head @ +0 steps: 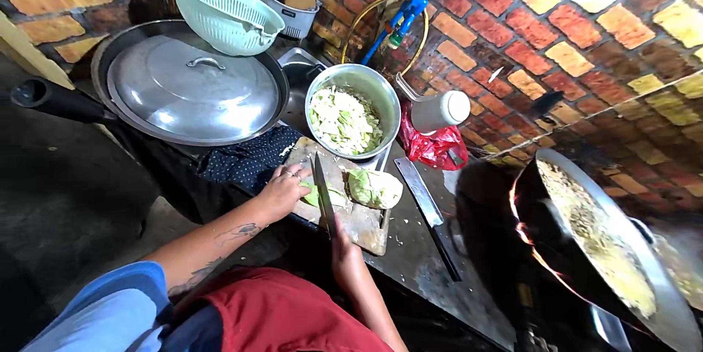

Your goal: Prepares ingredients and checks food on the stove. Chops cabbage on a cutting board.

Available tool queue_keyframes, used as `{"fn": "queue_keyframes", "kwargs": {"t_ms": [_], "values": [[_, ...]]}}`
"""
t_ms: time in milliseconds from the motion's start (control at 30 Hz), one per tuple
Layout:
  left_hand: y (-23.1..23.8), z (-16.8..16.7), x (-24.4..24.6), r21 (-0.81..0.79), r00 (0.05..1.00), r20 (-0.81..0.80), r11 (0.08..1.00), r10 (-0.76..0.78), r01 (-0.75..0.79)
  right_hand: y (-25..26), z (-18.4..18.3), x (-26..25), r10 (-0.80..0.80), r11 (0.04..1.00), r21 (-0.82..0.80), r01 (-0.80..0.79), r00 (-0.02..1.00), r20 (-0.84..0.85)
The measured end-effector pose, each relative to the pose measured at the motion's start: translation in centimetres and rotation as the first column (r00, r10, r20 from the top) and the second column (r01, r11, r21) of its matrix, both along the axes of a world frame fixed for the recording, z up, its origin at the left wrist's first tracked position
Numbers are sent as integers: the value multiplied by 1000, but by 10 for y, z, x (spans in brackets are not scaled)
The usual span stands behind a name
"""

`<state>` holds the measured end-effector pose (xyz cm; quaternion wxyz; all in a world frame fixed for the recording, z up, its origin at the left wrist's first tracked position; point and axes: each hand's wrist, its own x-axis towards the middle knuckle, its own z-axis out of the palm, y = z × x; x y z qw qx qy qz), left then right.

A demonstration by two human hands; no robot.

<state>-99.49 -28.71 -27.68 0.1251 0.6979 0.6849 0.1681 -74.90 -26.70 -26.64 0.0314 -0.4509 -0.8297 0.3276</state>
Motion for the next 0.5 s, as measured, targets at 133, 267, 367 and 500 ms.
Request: {"fn": "queue_keyframes", "kwargs": {"t_ms": [133, 267, 367, 500], "values": [[-2, -1, -4, 31, 998, 63, 999, 27, -29, 1, 8, 16, -7, 1000, -1, 7, 993, -115], [-10, -6, -2, 121, 989, 145, 993, -5, -13, -16, 9, 23, 80, 994, 91, -65, 983, -167], [-15, -9, -1, 126, 989, 142, 992, -35, 17, -23, 5, 20, 135, 989, 74, -128, 985, -107], [-14, -10, 3, 91, 993, 118, 996, -27, 17, -21, -5, 7, 139, 989, 51, -138, 990, -14]]}}
